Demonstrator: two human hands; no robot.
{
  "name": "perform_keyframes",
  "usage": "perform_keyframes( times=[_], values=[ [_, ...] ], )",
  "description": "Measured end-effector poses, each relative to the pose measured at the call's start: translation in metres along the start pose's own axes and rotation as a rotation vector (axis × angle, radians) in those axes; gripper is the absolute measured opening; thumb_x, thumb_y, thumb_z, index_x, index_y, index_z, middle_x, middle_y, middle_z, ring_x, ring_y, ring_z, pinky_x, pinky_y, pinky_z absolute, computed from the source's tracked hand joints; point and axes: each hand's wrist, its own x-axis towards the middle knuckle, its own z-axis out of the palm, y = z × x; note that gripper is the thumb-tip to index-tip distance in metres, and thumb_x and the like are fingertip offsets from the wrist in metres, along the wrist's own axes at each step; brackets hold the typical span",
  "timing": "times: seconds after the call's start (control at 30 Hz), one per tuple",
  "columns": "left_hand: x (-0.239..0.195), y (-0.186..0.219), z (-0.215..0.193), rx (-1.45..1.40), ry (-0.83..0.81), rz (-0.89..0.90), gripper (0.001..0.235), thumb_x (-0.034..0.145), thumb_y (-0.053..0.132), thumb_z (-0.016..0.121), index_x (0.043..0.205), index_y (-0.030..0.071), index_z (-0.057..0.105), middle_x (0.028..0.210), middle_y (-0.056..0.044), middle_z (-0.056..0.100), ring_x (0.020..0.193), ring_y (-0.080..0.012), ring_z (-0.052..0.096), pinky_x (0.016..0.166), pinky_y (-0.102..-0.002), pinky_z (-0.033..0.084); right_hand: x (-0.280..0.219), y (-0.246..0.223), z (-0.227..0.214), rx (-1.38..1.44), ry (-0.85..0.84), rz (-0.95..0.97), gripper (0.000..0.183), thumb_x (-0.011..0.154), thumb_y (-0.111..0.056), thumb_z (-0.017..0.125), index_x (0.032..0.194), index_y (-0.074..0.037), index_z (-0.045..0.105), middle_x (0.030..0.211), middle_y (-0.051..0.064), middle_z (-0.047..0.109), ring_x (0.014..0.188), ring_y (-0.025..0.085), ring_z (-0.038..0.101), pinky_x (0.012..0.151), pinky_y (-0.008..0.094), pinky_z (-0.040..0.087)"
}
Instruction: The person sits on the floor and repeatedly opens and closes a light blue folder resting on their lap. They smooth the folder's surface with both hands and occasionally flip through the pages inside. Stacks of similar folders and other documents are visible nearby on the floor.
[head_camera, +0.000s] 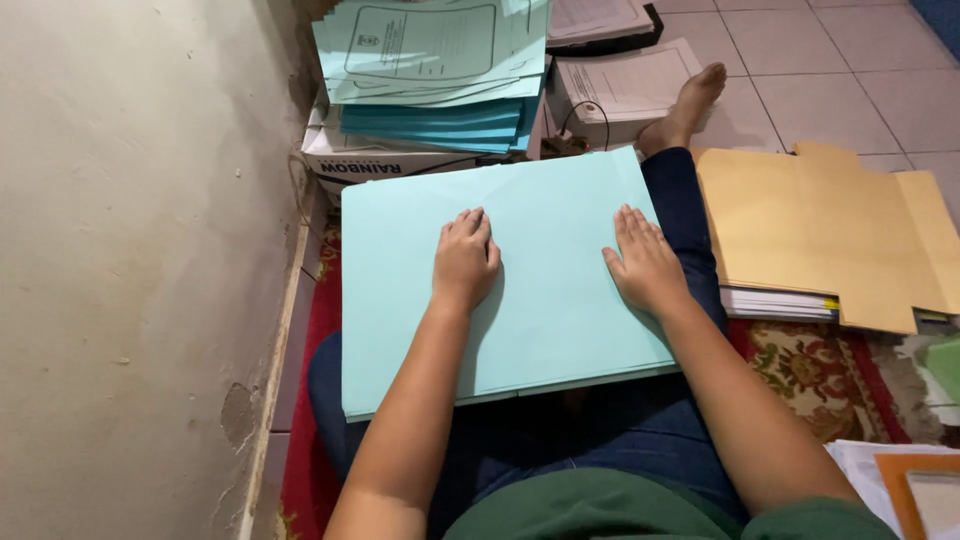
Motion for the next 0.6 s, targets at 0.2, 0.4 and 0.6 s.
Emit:
perform_keyframes(
  times=[0.2, 0.4, 0.6],
  values=[
    [-0.002, -0.003, 0.003, 0.013, 0.039, -0.049, 0.043, 0.09, 0.015, 0.054, 0.128, 0.0, 0.069, 0.134, -0.017, 0.066, 0.13, -0.0308, 0.059, 0.112, -0.043, 0.041, 0.03, 0.006, 0.001, 0.032, -0.049, 0.018, 0.077, 0.106, -0.055, 0.028, 0.162, -0.002, 0.028, 0.169, 0.018, 0.025, 0.157, 0.031, 0.022, 0.128, 0.046, 0.014],
    [-0.002, -0.003, 0.002, -0.015, 0.033, -0.084, 0.042, 0.09, 0.014, 0.056, 0.127, 0.001, 0.07, 0.133, -0.016, 0.067, 0.13, -0.0298, 0.059, 0.112, -0.042, 0.041, 0.1, 0.01, -0.002, 0.041, -0.088, 0.086, 0.08, 0.106, -0.058, 0.025, 0.163, -0.003, 0.027, 0.17, 0.017, 0.023, 0.158, 0.031, 0.02, 0.128, 0.045, 0.012],
    [0.0, 0.0, -0.001, 0.016, 0.044, -0.105, 0.04, 0.089, 0.013, 0.057, 0.124, 0.003, 0.072, 0.129, -0.015, 0.068, 0.127, -0.0286, 0.06, 0.111, -0.041, 0.042, 0.114, 0.0, -0.001, 0.079, -0.069, 0.121, 0.078, 0.107, -0.055, 0.024, 0.162, -0.001, 0.027, 0.17, 0.017, 0.022, 0.158, 0.031, 0.019, 0.128, 0.045, 0.01]
  ],
)
